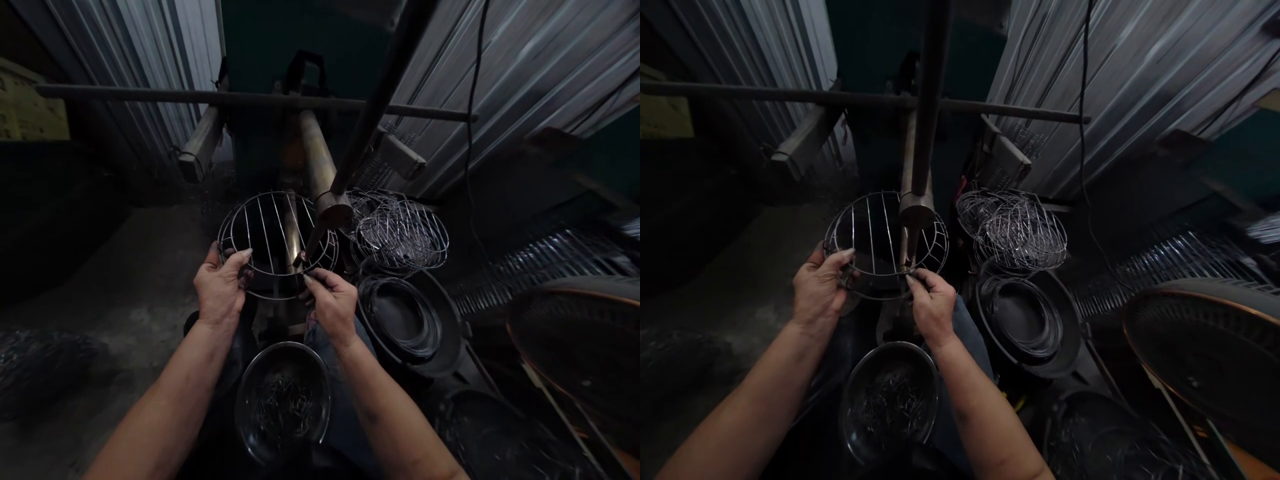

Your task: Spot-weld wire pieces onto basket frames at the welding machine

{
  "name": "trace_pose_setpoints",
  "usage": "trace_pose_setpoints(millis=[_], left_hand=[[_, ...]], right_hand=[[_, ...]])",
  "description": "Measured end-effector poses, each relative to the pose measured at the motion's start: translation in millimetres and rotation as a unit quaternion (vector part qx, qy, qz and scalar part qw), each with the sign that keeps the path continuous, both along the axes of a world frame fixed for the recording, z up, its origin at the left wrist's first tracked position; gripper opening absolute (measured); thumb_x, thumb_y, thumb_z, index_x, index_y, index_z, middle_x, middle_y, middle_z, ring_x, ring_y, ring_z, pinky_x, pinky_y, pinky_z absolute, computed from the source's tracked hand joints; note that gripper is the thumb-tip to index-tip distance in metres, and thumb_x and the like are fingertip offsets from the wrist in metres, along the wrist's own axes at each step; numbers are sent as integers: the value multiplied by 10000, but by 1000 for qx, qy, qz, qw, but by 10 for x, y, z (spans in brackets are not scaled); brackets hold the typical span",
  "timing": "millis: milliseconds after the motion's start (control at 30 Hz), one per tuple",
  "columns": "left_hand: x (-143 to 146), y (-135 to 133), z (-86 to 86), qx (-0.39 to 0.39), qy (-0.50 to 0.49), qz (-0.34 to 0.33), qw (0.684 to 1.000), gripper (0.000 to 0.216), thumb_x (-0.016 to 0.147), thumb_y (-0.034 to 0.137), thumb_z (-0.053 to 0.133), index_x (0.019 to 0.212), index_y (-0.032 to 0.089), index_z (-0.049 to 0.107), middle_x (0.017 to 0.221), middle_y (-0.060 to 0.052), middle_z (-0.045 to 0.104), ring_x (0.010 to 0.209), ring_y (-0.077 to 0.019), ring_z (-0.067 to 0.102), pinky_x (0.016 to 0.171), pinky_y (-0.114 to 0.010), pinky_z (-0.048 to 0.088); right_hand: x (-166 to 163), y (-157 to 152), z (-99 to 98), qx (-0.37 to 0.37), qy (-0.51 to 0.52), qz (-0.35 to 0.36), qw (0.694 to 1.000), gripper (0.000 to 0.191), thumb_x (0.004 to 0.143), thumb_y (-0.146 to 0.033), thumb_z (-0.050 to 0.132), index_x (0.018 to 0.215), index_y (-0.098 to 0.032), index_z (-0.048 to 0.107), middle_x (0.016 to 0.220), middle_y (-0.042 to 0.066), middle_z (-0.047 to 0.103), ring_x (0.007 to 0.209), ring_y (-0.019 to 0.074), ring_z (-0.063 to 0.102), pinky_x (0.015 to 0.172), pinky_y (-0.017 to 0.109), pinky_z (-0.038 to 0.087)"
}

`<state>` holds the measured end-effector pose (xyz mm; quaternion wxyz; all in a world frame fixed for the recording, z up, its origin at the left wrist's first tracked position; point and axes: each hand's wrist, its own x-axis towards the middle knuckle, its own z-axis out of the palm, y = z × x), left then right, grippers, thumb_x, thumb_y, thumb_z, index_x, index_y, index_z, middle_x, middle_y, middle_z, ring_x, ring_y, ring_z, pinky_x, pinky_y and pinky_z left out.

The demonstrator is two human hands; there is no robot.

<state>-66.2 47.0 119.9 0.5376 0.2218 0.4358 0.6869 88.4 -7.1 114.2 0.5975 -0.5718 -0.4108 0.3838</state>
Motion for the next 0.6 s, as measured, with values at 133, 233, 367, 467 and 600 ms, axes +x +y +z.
trace_pose_setpoints(millis=[133, 233, 367, 467, 600], left_hand=[[-2, 78, 11, -9, 6, -1, 1000, 388, 513, 222, 808, 838, 193, 599, 768, 23, 585, 578, -98, 537, 454, -199, 397], [5, 122, 20, -14, 0, -1, 1000, 392, 501, 209, 807, 822, 188, 584, 760, 23, 589, 569, -101, 535, 452, -206, 397], [13, 159, 16, -8, -5, -8, 1000, 382, 510, 212, 810, 811, 184, 576, 763, 18, 601, 561, -102, 540, 450, -210, 399], [18, 190, -5, -8, -1, -7, 1000, 383, 503, 221, 815, 800, 184, 577, 749, 17, 610, 550, -110, 551, 441, -217, 400], [28, 236, -30, -10, 5, -8, 1000, 358, 494, 225, 802, 770, 173, 580, 707, 11, 611, 515, -117, 546, 409, -223, 385]], right_hand=[[8, 59, -7, 3, 12, -2, 1000, 208, 702, -338, 689, 780, -147, 703, 519, -11, 603, 450, 134, 560, 414, 209, 429], [14, 98, -6, 5, 21, -2, 1000, 197, 696, -331, 689, 762, -145, 694, 500, -15, 592, 436, 128, 553, 410, 200, 423], [24, 118, 5, 3, 33, -4, 999, 200, 692, -336, 691, 755, -147, 687, 521, -16, 597, 428, 119, 547, 406, 195, 424], [26, 130, 18, -1, 34, -9, 999, 213, 679, -346, 695, 752, -146, 687, 528, -16, 600, 427, 120, 546, 399, 197, 428], [19, 172, 46, -3, 35, -10, 999, 228, 667, -345, 692, 764, -138, 690, 543, -11, 611, 423, 119, 545, 392, 195, 423]])
